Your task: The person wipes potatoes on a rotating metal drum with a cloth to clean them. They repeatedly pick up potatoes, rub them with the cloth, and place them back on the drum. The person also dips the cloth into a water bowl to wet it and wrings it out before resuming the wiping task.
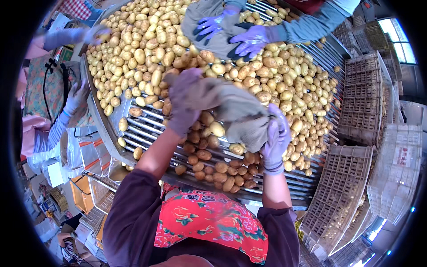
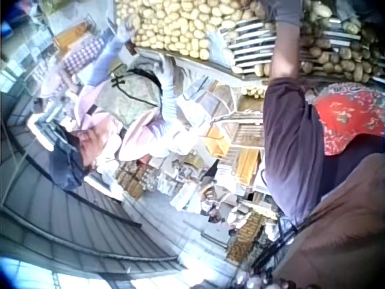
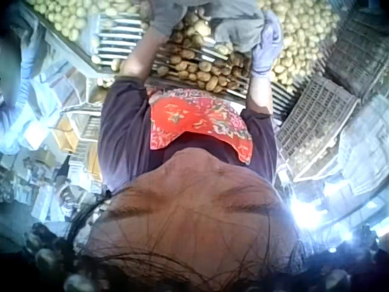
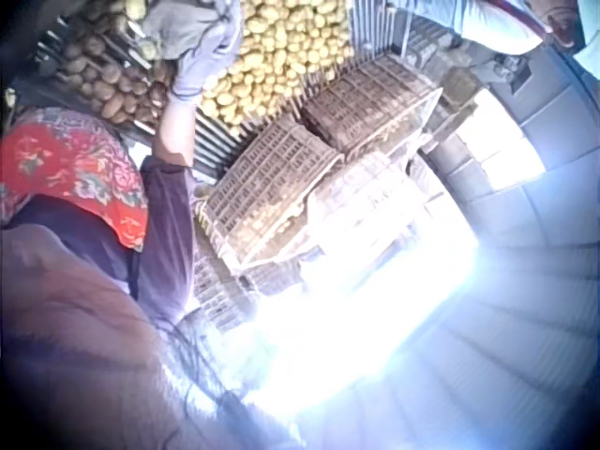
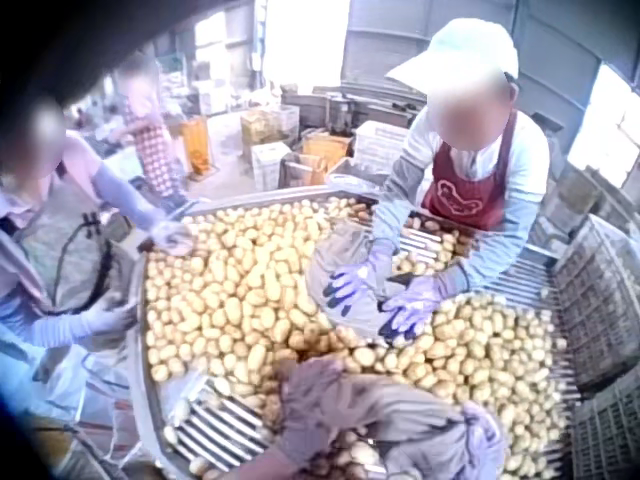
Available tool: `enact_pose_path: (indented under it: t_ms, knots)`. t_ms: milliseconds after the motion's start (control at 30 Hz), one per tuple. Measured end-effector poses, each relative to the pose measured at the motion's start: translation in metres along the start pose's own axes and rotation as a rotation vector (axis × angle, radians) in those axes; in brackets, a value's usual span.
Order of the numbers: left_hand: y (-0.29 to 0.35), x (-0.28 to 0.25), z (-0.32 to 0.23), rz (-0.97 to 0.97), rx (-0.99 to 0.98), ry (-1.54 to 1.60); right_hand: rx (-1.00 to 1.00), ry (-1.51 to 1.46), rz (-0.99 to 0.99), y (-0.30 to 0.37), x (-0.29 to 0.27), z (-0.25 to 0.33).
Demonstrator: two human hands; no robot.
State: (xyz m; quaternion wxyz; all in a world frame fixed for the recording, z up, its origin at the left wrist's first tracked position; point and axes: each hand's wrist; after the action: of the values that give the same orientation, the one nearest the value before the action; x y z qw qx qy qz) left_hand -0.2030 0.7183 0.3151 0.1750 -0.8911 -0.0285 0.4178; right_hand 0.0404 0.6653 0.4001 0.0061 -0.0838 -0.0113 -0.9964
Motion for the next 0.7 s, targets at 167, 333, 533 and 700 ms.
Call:
enact_pose_path:
  t_ms: [167,333,533,700]
  knots:
    - [-0.068,0.070,0.002,0.308,-0.001,-0.350,-0.395,1.429,0.083,-0.045,-0.034,-0.096]
    - [-0.141,0.118,0.046,0.205,0.045,-0.322,-0.359,1.577,0.255,-0.123,0.029,-0.081]
    - [0.017,0.010,0.012,0.560,0.180,-0.283,-0.408,1.324,0.424,-0.018,-0.017,-0.091]
    - [0.029,0.048,0.032,0.518,-0.021,-0.204,-0.423,1.473,0.383,-0.028,0.009,-0.111]
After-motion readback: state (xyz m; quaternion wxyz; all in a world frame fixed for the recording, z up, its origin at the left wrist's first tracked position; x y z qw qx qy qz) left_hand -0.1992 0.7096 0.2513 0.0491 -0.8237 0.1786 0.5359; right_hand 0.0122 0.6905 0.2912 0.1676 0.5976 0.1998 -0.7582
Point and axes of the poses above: each hand's wrist, its own y-axis away from the middle knuckle, its own x-axis out of the palm, z = x × y, and after that the axes turned 9 degrees about z, right-handed
